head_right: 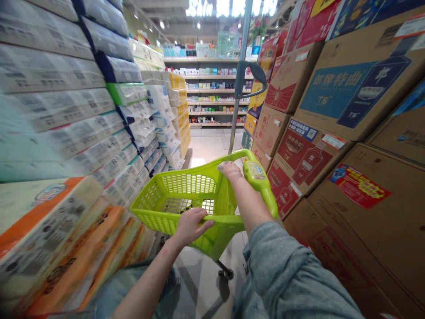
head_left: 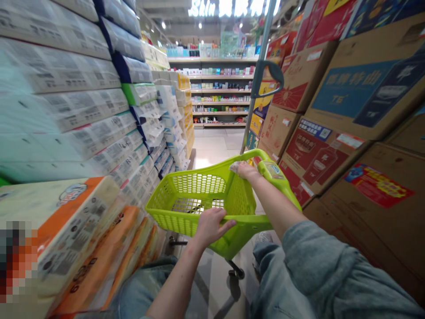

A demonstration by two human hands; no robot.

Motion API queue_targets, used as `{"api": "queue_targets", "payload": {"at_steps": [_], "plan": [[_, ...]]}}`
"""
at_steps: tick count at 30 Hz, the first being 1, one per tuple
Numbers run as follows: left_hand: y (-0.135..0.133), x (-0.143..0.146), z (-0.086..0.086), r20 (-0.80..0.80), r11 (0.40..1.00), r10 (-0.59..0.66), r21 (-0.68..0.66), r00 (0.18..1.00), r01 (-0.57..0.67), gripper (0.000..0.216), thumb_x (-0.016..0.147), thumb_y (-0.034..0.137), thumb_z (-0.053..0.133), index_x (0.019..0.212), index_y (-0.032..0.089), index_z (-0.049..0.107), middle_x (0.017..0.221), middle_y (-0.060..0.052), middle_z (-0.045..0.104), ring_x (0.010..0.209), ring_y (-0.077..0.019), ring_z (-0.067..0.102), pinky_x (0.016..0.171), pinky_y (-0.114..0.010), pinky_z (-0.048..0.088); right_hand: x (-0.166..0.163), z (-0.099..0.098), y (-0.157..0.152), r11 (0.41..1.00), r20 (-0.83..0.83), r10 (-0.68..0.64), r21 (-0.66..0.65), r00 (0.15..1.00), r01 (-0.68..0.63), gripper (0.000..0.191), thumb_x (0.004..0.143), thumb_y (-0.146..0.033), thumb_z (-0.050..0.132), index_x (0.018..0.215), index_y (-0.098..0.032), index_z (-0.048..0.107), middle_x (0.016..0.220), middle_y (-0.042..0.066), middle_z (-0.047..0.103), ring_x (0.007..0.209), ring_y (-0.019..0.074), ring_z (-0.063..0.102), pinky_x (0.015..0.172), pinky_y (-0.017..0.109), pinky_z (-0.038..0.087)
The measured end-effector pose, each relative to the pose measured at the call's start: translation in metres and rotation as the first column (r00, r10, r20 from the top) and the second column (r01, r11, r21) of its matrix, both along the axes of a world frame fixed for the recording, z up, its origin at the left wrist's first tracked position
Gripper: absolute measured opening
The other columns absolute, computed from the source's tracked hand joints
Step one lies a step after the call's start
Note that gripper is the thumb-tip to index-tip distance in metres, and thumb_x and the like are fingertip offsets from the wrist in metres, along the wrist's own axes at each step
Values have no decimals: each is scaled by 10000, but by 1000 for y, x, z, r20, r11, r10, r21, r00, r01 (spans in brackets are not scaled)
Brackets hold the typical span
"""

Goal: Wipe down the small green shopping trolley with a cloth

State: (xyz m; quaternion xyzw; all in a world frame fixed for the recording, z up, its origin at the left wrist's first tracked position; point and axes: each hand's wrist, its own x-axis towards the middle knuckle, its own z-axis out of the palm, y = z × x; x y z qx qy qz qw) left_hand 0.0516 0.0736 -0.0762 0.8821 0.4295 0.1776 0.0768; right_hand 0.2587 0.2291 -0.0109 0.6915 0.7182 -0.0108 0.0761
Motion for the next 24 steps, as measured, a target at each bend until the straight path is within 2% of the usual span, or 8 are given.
{"api": "queue_targets", "payload": {"at_steps": [7,11,14,19,24], "plan": [[1,6,0,-33,999,37,-11,999,-37,501,878,623,317,755,213,578,801,-45,623,772,-176,569,620,-262,348,-2,4,-4,1000,5,-22,-13,1000,22,449,856,-228,510,1296,-138,517,1279,195,554,1183,259,537,940,340,441],[0,7,3,-34,1000,31,1,999,-31,531,881,634,283,745,209,571,793,-47,622,758,-177,568,608,-258,342,-5,10,-16,998,15,6,-59,1000,-5,508,779,-152,613,1281,-172,533,1291,161,557,1183,258,538,949,342,445],[1,7,5,-36,1000,23,14,999,-23,533,888,626,271,752,208,573,797,-47,625,762,-179,572,609,-254,343,-8,16,-34,995,32,22,-94,999,-19,572,712,-97,671,1263,-189,549,1272,149,575,1155,271,556,941,356,458],[4,7,6,-51,999,29,22,998,-28,532,894,615,267,761,204,577,798,-51,628,759,-180,578,614,-254,344,-18,26,-77,986,74,99,-140,992,-88,580,675,-94,698,1234,-173,565,1161,162,636,1056,285,616,867,385,507],[6,4,5,-60,999,20,51,998,-17,525,904,597,258,748,203,568,780,-43,626,744,-177,577,601,-254,332,-22,24,-118,993,48,120,-12,992,-119,495,696,-145,677,1183,-141,593,1075,166,669,982,267,650,823,354,519]]}}
